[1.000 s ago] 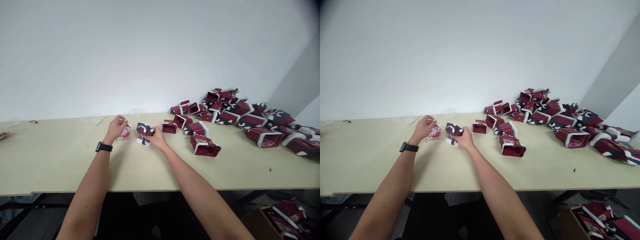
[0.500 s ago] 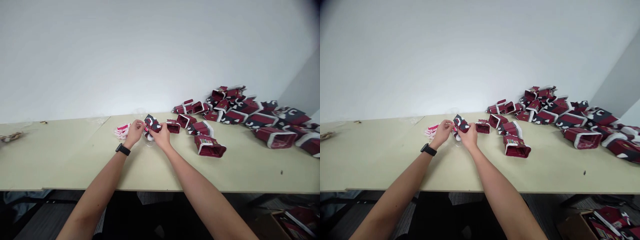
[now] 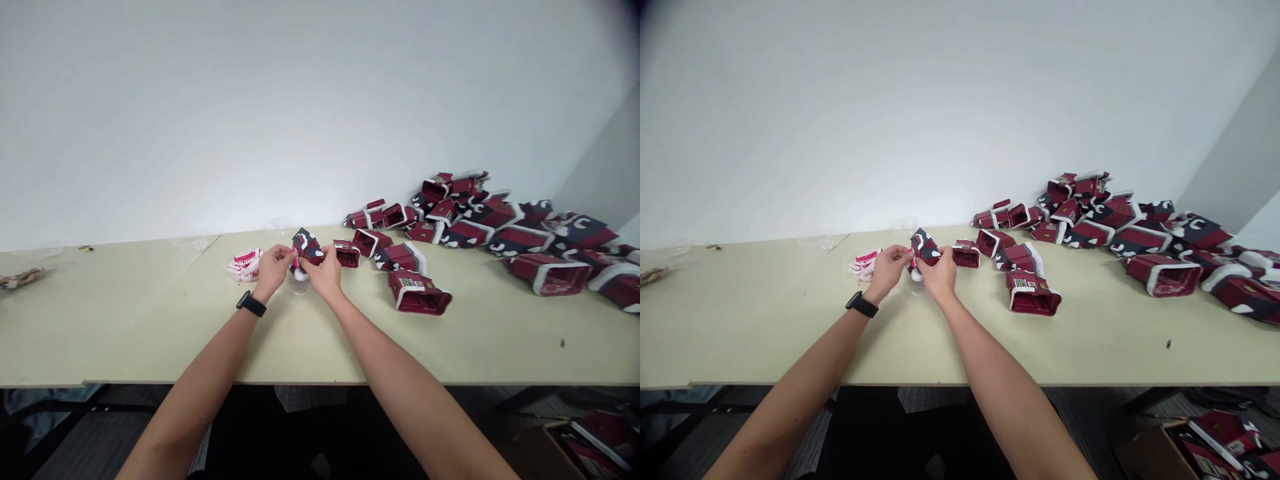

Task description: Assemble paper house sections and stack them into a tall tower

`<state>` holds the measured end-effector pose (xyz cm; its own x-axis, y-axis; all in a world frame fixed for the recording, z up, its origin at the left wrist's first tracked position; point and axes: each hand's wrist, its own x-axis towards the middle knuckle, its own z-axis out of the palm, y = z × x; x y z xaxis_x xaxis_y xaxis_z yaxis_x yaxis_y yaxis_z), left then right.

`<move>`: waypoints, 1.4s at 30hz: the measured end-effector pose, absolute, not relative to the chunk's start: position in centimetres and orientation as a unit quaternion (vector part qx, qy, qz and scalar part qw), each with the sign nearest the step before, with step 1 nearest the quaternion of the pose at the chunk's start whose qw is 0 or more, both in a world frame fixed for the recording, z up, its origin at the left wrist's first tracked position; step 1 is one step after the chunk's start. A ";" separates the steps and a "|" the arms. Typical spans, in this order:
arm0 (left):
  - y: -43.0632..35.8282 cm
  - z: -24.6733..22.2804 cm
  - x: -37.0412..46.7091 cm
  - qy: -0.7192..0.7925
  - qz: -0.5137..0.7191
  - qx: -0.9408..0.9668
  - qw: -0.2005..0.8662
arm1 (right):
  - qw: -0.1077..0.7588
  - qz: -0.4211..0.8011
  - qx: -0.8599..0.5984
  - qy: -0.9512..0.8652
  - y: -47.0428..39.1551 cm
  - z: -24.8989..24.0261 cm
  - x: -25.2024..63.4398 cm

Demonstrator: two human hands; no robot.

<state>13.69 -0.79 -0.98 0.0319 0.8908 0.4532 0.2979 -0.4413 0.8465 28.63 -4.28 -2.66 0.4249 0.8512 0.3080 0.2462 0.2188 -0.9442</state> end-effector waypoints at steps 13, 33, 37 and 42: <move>-2.2 -0.2 14.6 0.475 0.425 0.756 0.149 | 0.632 0.232 -0.591 -0.446 -4.2 -2.4 28.8; -1.0 1.4 10.8 0.419 0.395 0.814 -0.079 | 0.604 0.360 -0.571 -0.425 -4.0 -1.9 29.1; -1.5 1.6 11.2 0.406 0.380 0.827 -0.086 | 0.602 0.366 -0.565 -0.429 -3.9 -2.1 29.0; -1.9 1.7 11.6 0.399 0.373 0.833 -0.089 | 0.602 0.376 -0.562 -0.425 -3.9 -2.1 29.0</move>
<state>11.59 -1.92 1.66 0.4023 0.5991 0.6923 0.7312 -0.6653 0.1507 28.99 -3.93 -2.11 0.3568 0.9299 0.0892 0.0238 0.0864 -0.9960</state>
